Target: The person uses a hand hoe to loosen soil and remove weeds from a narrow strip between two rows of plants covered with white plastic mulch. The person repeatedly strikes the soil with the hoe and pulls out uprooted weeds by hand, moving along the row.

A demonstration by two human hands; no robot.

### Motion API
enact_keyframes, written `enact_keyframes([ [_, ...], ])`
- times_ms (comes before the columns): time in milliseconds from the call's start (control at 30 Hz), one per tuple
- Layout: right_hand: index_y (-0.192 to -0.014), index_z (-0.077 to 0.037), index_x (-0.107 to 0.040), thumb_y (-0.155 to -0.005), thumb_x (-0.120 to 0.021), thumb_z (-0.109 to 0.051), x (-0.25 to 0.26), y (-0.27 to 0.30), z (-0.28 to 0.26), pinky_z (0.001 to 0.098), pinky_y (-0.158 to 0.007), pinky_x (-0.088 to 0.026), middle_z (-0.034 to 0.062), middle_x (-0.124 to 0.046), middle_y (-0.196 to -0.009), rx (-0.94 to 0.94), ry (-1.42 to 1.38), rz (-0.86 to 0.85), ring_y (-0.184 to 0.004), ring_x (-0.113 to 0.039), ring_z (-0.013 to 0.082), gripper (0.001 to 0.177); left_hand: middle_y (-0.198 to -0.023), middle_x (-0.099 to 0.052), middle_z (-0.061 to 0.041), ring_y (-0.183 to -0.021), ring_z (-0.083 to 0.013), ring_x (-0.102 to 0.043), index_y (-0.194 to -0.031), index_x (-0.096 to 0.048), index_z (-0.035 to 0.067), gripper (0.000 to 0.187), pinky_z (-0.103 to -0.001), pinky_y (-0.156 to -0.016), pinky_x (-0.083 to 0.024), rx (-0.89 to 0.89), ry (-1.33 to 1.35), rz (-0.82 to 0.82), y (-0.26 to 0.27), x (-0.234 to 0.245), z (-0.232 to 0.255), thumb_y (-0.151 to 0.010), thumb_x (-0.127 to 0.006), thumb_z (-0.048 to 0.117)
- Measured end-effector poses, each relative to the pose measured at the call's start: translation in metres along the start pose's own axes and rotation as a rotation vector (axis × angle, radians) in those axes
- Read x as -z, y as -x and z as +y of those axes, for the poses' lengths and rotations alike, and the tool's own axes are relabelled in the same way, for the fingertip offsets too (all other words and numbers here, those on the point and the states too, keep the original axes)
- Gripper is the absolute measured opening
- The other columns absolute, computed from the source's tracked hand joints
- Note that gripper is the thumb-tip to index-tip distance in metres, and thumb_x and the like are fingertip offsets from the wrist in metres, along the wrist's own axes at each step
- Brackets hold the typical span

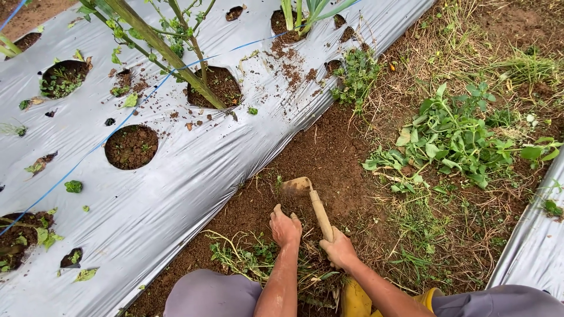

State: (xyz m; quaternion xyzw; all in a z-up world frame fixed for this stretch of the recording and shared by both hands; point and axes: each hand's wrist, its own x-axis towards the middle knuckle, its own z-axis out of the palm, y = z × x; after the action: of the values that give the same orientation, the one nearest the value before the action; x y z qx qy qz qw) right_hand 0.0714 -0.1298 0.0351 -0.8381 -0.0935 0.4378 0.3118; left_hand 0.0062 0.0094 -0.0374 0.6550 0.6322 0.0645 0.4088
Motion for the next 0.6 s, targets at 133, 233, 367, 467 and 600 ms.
enact_keyframes([
  [133, -0.093, -0.006, -0.057, -0.082, -0.064, -0.013, -0.013, -0.002, -0.017, 0.0312, -0.032, -0.050, 0.0092, -0.055, -0.054, -0.023, -0.217, 0.093, -0.037, -0.054, 0.0185, 0.015, -0.128, -0.065, -0.013, -0.121, -0.0337, -0.064, -0.143, -0.050, 0.013, 0.052, -0.047, -0.097, -0.056, 0.088, 0.066, 0.031, -0.013, -0.014, -0.010, -0.095, -0.066, 0.022],
  [233, -0.093, -0.005, -0.054, -0.084, -0.061, -0.011, -0.018, -0.010, -0.046, 0.0278, -0.035, -0.050, 0.0071, -0.052, -0.060, 0.005, -0.455, 0.175, -0.042, -0.052, 0.0150, 0.014, -0.120, -0.068, -0.007, -0.117, -0.0314, -0.066, -0.139, -0.053, 0.016, 0.048, -0.047, -0.096, -0.056, 0.130, 0.107, 0.044, -0.030, -0.026, -0.019, -0.095, -0.066, 0.029],
  [367, -0.092, -0.004, -0.053, -0.083, -0.063, -0.011, -0.021, -0.018, -0.052, 0.0277, -0.035, -0.047, 0.0071, -0.047, -0.060, 0.055, -0.517, 0.092, -0.044, -0.049, 0.0132, 0.015, -0.106, -0.076, -0.002, -0.111, -0.0304, -0.070, -0.123, -0.064, 0.018, 0.033, -0.047, -0.093, -0.056, 0.163, 0.195, 0.044, -0.042, -0.026, -0.026, -0.096, -0.066, 0.037],
  [467, -0.114, -0.008, -0.050, -0.090, -0.062, -0.013, -0.017, -0.028, -0.034, 0.0259, -0.033, -0.045, 0.0071, -0.052, -0.069, -0.009, -0.263, 0.002, -0.045, -0.049, 0.0132, 0.027, -0.100, -0.077, 0.001, -0.092, -0.0232, -0.069, -0.112, -0.070, 0.026, 0.016, -0.041, -0.074, -0.052, 0.205, 0.172, 0.034, -0.044, -0.020, -0.020, -0.098, -0.064, 0.032],
  [600, -0.152, -0.012, -0.037, -0.097, -0.062, -0.016, -0.004, -0.023, -0.032, 0.0228, -0.034, -0.043, 0.0070, -0.057, -0.076, -0.085, -0.005, -0.042, -0.045, -0.047, 0.0126, 0.060, -0.098, -0.077, 0.002, -0.080, -0.0177, -0.069, -0.106, -0.070, 0.030, 0.011, -0.035, -0.058, -0.050, 0.213, 0.108, 0.001, -0.042, -0.027, -0.020, -0.099, -0.064, 0.026],
])
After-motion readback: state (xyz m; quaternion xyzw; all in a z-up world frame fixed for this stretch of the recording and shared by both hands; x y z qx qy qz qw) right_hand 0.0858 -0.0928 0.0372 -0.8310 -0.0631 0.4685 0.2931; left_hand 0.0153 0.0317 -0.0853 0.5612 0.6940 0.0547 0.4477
